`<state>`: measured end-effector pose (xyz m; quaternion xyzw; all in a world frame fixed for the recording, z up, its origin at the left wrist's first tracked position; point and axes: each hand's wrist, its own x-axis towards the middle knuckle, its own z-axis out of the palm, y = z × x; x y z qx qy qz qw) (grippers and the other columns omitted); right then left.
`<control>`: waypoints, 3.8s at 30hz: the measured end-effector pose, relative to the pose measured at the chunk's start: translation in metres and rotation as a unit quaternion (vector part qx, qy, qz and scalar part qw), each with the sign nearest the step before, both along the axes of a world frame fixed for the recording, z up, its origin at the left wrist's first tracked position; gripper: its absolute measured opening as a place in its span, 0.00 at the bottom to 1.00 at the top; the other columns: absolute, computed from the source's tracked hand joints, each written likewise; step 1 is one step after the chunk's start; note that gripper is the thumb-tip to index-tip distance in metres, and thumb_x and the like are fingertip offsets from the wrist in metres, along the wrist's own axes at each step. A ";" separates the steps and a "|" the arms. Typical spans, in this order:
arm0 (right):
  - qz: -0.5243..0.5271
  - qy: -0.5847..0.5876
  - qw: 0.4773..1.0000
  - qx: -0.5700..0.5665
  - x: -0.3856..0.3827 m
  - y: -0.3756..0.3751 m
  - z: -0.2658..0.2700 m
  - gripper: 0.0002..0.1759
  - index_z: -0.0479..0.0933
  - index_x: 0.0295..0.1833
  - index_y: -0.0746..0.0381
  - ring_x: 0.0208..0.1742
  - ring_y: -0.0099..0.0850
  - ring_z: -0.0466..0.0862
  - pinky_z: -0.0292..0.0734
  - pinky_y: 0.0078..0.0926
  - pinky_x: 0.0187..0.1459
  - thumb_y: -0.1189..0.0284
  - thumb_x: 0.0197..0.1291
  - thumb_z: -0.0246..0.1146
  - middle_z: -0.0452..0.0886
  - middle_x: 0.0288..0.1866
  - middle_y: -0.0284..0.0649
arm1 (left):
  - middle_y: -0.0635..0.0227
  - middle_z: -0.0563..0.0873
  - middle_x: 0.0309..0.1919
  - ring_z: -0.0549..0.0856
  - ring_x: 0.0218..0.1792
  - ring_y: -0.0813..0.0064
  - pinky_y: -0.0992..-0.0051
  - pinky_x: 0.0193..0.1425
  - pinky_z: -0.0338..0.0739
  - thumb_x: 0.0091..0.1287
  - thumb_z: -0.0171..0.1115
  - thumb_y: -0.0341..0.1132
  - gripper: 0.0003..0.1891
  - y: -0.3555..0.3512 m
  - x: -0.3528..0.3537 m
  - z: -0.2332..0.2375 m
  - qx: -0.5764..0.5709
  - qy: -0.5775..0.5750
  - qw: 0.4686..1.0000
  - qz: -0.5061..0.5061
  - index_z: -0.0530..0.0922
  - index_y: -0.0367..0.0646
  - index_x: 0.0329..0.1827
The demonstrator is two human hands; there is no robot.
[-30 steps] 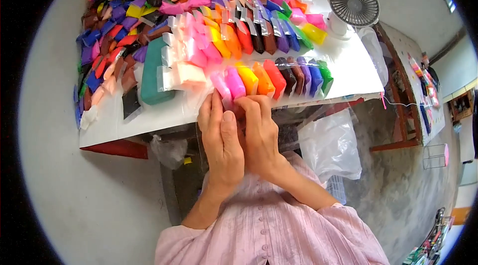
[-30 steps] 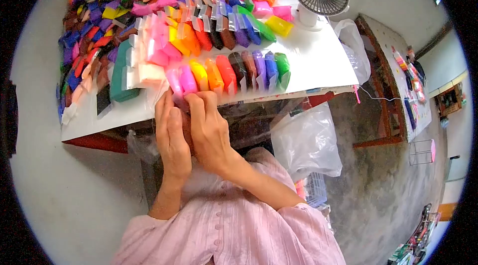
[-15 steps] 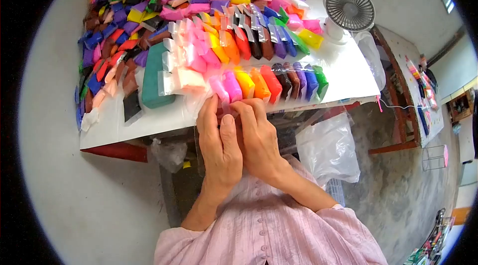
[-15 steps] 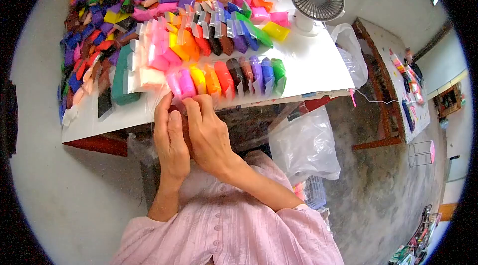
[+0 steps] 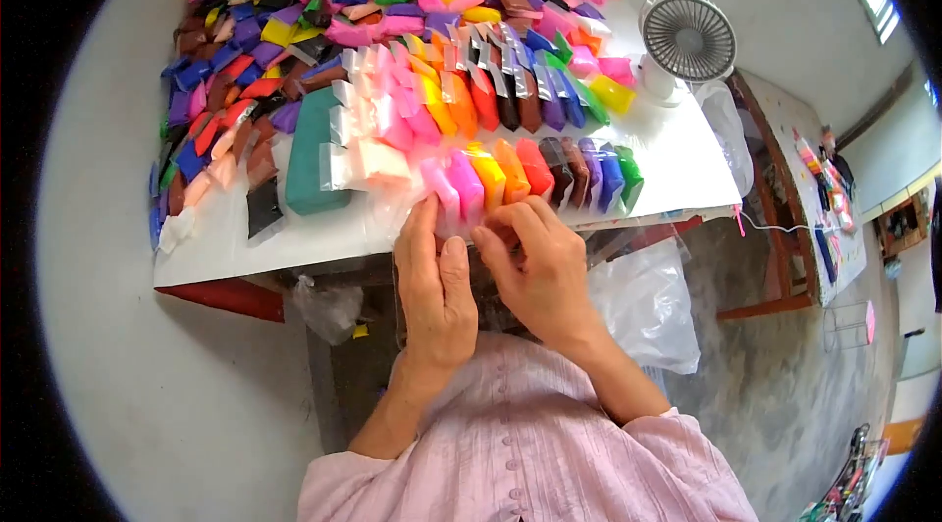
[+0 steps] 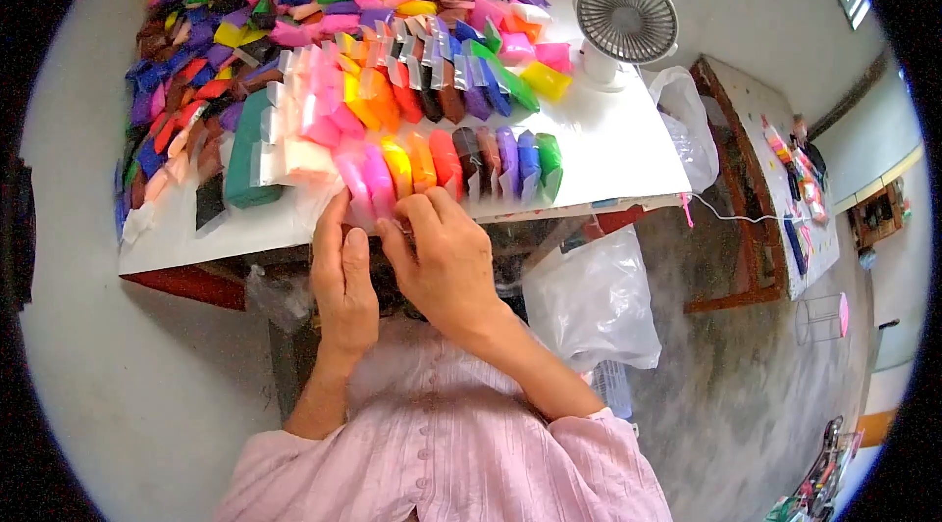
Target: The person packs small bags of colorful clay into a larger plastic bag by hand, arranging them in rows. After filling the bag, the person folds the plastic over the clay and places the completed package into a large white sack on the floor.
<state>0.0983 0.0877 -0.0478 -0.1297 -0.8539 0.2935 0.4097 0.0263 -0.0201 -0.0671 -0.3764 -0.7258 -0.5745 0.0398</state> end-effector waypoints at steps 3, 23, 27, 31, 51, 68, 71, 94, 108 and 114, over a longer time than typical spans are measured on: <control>0.022 -0.015 0.999 -0.046 0.011 -0.002 0.026 0.08 0.77 0.39 0.64 0.27 0.42 0.82 0.77 0.36 0.29 0.73 0.61 0.68 0.80 0.32 0.45 | 0.41 0.71 0.68 0.71 0.68 0.45 0.57 0.73 0.62 0.77 0.48 0.35 0.24 0.000 0.000 0.000 -0.006 0.010 1.000 -0.001 0.65 0.28 0.71; -0.080 -0.272 0.921 0.269 -0.136 -0.044 0.053 0.35 0.86 0.31 0.64 0.34 0.43 0.88 0.79 0.37 0.27 0.38 0.57 0.64 0.85 0.29 0.48 | 0.46 0.82 0.52 0.78 0.58 0.42 0.53 0.65 0.69 0.63 0.60 0.30 0.18 0.002 0.001 -0.009 -0.002 0.083 0.996 -0.030 0.78 0.33 0.56; -0.056 -0.275 0.933 0.226 -0.133 -0.039 0.055 0.34 0.86 0.32 0.64 0.32 0.43 0.88 0.78 0.40 0.27 0.38 0.54 0.67 0.85 0.27 0.47 | 0.48 0.83 0.50 0.79 0.55 0.42 0.52 0.62 0.71 0.64 0.60 0.32 0.16 0.005 0.002 -0.006 0.017 0.091 0.996 -0.016 0.79 0.35 0.53; -0.023 -0.288 0.933 0.213 -0.134 -0.041 0.063 0.32 0.86 0.30 0.64 0.31 0.43 0.87 0.79 0.41 0.27 0.42 0.56 0.67 0.84 0.25 0.46 | 0.48 0.83 0.50 0.79 0.56 0.42 0.51 0.63 0.70 0.66 0.60 0.35 0.17 0.004 0.001 -0.008 0.002 0.090 0.995 -0.044 0.79 0.35 0.54; -0.064 -0.276 0.921 0.269 -0.139 -0.038 0.047 0.11 0.85 0.31 0.63 0.33 0.43 0.88 0.81 0.40 0.30 0.67 0.53 0.63 0.86 0.31 0.48 | 0.44 0.81 0.53 0.77 0.58 0.41 0.50 0.66 0.67 0.62 0.62 0.31 0.20 0.004 0.007 -0.004 -0.010 0.072 0.996 -0.056 0.77 0.32 0.56; -0.077 -0.266 0.928 0.251 -0.134 -0.034 0.050 0.12 0.84 0.30 0.63 0.30 0.42 0.88 0.80 0.39 0.28 0.64 0.52 0.65 0.85 0.28 0.47 | 0.43 0.82 0.51 0.77 0.57 0.39 0.50 0.65 0.67 0.61 0.60 0.29 0.18 0.007 0.008 -0.007 -0.013 0.063 0.997 -0.034 0.78 0.31 0.54; -0.088 -0.258 0.931 0.243 -0.127 -0.037 0.058 0.12 0.83 0.33 0.65 0.30 0.40 0.88 0.81 0.37 0.28 0.66 0.52 0.66 0.85 0.30 0.45 | 0.43 0.82 0.50 0.77 0.57 0.39 0.50 0.65 0.67 0.61 0.59 0.28 0.18 0.006 0.008 -0.006 -0.003 0.052 0.998 -0.039 0.78 0.31 0.54; 0.076 0.063 0.911 -0.400 0.008 -0.026 0.053 0.16 0.81 0.51 0.70 0.37 0.17 0.81 0.77 0.17 0.37 0.71 0.64 0.70 0.85 0.39 0.33 | 0.56 0.79 0.60 0.79 0.55 0.70 0.72 0.59 0.75 0.75 0.44 0.27 0.24 0.000 -0.005 -0.001 0.050 -0.138 0.987 -0.070 0.64 0.35 0.74; -0.001 0.065 0.967 -0.245 -0.005 -0.026 0.009 0.20 0.76 0.51 0.70 0.38 0.27 0.86 0.82 0.25 0.40 0.73 0.57 0.73 0.86 0.38 0.43 | 0.52 0.79 0.61 0.79 0.59 0.71 0.73 0.66 0.72 0.67 0.39 0.17 0.32 0.000 -0.005 0.019 0.099 -0.205 0.971 -0.078 0.61 0.35 0.77; -0.055 0.036 0.994 -0.091 -0.006 -0.030 0.005 0.23 0.76 0.53 0.67 0.33 0.40 0.86 0.82 0.32 0.35 0.72 0.53 0.75 0.83 0.38 0.48 | 0.58 0.75 0.64 0.76 0.61 0.70 0.73 0.68 0.70 0.69 0.42 0.18 0.30 -0.002 -0.003 0.023 0.097 -0.238 0.963 -0.086 0.63 0.38 0.77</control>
